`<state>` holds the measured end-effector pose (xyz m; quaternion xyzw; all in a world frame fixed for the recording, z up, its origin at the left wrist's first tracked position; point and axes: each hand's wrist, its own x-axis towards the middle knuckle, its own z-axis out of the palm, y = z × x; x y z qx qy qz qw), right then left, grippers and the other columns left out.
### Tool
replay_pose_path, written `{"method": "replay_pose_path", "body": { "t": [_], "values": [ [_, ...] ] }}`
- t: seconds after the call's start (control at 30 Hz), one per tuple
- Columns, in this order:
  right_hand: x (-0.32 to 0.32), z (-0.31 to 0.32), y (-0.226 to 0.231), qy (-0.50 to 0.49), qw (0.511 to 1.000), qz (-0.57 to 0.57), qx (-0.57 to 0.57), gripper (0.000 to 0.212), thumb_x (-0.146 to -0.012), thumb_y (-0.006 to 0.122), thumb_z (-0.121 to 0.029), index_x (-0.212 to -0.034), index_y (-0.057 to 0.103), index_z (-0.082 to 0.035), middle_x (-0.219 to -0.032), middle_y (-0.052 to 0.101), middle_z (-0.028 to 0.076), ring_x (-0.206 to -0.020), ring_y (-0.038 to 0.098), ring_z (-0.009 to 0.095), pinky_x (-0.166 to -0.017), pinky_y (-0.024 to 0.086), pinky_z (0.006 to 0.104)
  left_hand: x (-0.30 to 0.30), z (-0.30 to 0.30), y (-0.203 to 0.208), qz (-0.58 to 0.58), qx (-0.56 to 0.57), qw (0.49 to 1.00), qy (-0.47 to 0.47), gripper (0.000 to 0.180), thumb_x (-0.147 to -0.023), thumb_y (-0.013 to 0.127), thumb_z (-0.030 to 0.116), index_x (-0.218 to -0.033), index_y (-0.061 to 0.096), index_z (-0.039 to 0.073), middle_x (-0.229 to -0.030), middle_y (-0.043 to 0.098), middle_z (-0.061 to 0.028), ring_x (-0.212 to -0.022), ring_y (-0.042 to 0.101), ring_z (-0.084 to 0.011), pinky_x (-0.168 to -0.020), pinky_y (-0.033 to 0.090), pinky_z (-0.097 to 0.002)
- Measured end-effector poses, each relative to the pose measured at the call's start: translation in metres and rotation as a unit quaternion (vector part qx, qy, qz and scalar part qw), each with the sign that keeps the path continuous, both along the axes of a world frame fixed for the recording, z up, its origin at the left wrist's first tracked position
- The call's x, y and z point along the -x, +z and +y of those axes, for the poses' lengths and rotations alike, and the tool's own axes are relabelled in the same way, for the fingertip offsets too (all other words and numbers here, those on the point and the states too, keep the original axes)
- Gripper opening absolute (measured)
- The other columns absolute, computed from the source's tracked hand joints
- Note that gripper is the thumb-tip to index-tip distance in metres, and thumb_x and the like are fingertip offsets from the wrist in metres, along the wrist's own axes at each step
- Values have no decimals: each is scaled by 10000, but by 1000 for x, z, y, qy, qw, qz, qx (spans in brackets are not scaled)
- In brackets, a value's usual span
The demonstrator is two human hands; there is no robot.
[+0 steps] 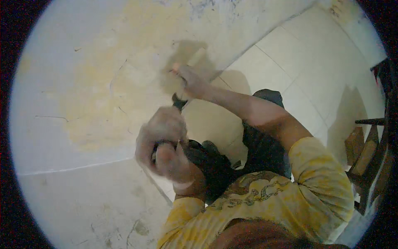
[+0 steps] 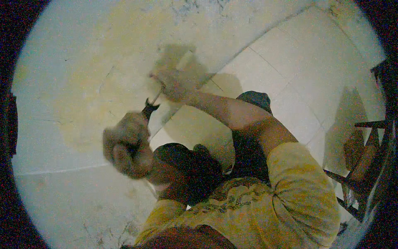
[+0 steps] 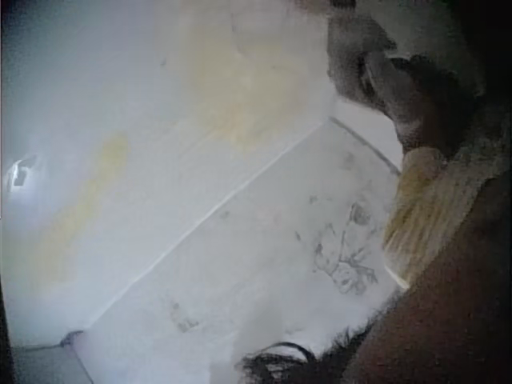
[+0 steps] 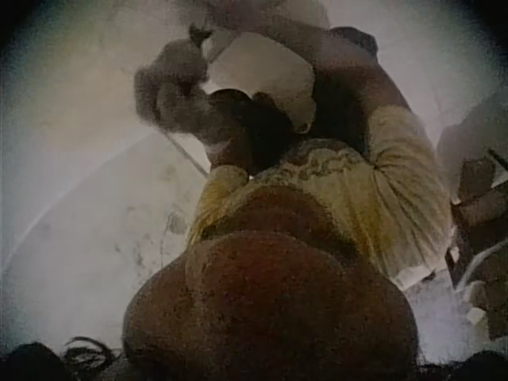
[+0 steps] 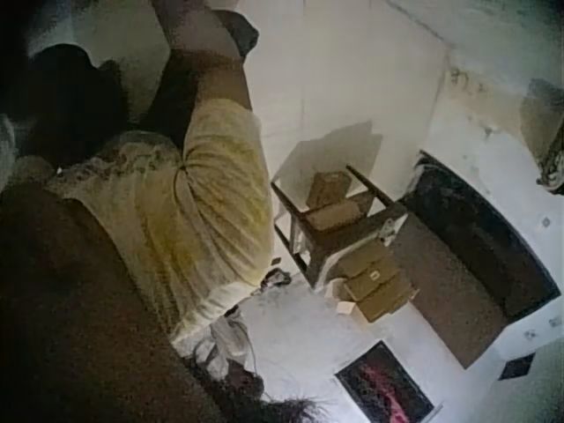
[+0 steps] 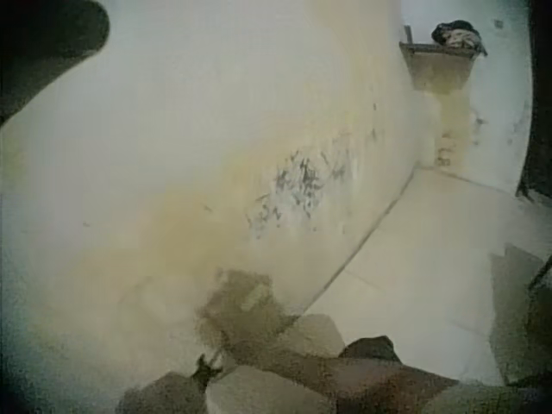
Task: The person paints a wall using a paint roller, dips the roller into a bucket to apply more paint to the wall, and removes the roller cover from the frame by hand.
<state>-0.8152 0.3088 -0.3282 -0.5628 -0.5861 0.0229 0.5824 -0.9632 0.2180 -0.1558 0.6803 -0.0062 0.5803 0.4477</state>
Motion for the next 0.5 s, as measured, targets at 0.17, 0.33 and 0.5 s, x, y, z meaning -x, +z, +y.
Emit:
{"method": "replay_pose_path", "body": {
  "t": [0.17,0.33,0.5],
  "values": [
    [11,4,-3,57,992,113,26,221,-922,450,-131,-1103,507,-19,-972,577,122,-929,545,277,-819,433,333,-5,11,-4,32,12,999,14,324,-879,422,211,-614,413,24,-501,392,-58,-468,385,-163,-455,307,-312],
    [-8,-19,-26,244,955,91,144,333,-836,559,-228,-1124,524,-65,-1023,575,103,-954,543,263,-843,428,355,-38,36,-29,260,117,958,37,309,-822,514,234,-602,511,16,-550,480,-68,-526,458,-142,-482,342,-258],
    [53,-14,-4,74,966,-197,-147,263,-816,540,-238,-1041,533,-100,-959,588,94,-907,564,262,-796,433,421,-4,-13,-10,210,-155,949,178,293,-815,504,228,-600,523,31,-485,457,-73,-439,448,-161,-427,336,-287]
  ]
}}
